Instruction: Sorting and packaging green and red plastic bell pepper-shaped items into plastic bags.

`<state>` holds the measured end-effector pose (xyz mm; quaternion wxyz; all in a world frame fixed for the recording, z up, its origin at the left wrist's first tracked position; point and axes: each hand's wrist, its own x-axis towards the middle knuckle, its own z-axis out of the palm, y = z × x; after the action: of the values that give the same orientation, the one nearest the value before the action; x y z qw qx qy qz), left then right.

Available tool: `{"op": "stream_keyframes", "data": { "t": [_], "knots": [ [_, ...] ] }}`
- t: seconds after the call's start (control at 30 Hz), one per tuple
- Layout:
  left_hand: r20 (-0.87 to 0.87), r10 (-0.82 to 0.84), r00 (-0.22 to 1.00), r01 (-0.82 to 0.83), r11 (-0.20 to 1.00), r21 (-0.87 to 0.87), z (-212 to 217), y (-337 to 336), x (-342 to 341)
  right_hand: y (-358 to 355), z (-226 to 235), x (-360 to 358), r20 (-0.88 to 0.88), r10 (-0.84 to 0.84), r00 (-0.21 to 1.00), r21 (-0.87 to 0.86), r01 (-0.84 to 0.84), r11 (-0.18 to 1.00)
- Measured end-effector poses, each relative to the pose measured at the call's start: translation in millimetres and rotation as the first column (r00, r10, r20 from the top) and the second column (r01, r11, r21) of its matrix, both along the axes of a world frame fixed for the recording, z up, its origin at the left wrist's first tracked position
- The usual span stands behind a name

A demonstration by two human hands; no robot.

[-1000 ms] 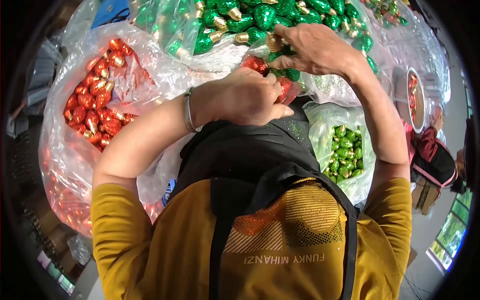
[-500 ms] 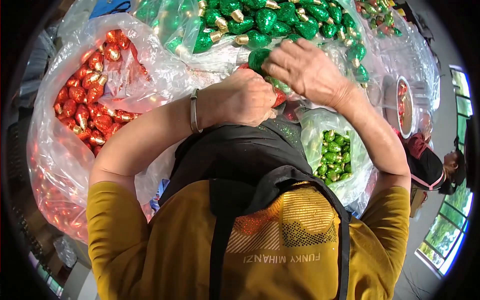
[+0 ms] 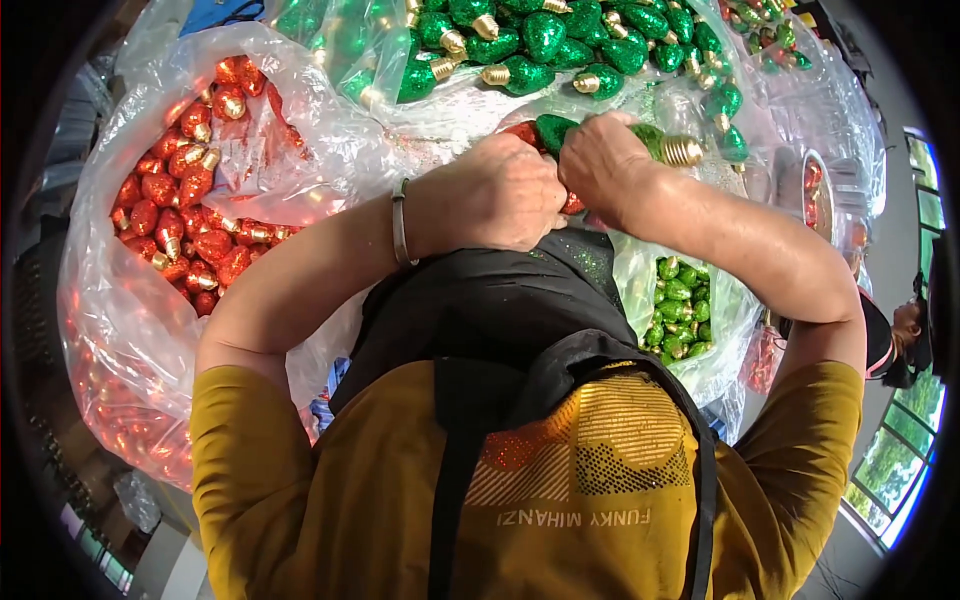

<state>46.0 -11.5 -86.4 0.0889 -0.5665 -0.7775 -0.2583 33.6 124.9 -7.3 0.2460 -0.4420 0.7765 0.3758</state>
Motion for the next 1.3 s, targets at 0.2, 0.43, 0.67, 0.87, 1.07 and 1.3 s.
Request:
{"op": "stream_keyframes", "data": {
  "t": [0.2, 0.43, 0.67, 0.87, 1.07, 1.3],
  "knots": [
    [-0.105, -0.04, 0.994, 0.065, 0.968, 0.24, -13, -4, -8, 15, 32, -10, 0.07, -0.049, 0.996, -0.4, 0.073, 0.914],
    [0.019, 0.007, 1.0, -0.008, 0.999, 0.05, -2, 0, -1, 90, -10, -38, 0.634, -0.094, 0.768, -0.452, 0.269, -0.85],
    [0.114, 0.097, 0.989, -0.056, 0.944, -0.324, 12, 5, -5, 101, -104, -90, 0.098, -0.685, 0.722, -0.962, -0.107, -0.25],
    [-0.023, 0.124, 0.992, -0.126, 0.964, -0.234, 8, 3, -5, 119, -140, -45, -0.308, -0.616, 0.725, -0.935, -0.109, 0.339],
    [-0.119, 0.085, 0.989, -0.098, 0.99, -0.106, -5, 7, -13, 144, -136, -54, -0.068, -0.693, 0.718, -0.921, 0.223, 0.321],
    [0.012, 0.052, 0.999, -0.049, 0.98, -0.191, 12, -1, -21, 72, -11, -19, 0.56, -0.127, 0.819, -0.741, 0.427, -0.518]
  ]
}}
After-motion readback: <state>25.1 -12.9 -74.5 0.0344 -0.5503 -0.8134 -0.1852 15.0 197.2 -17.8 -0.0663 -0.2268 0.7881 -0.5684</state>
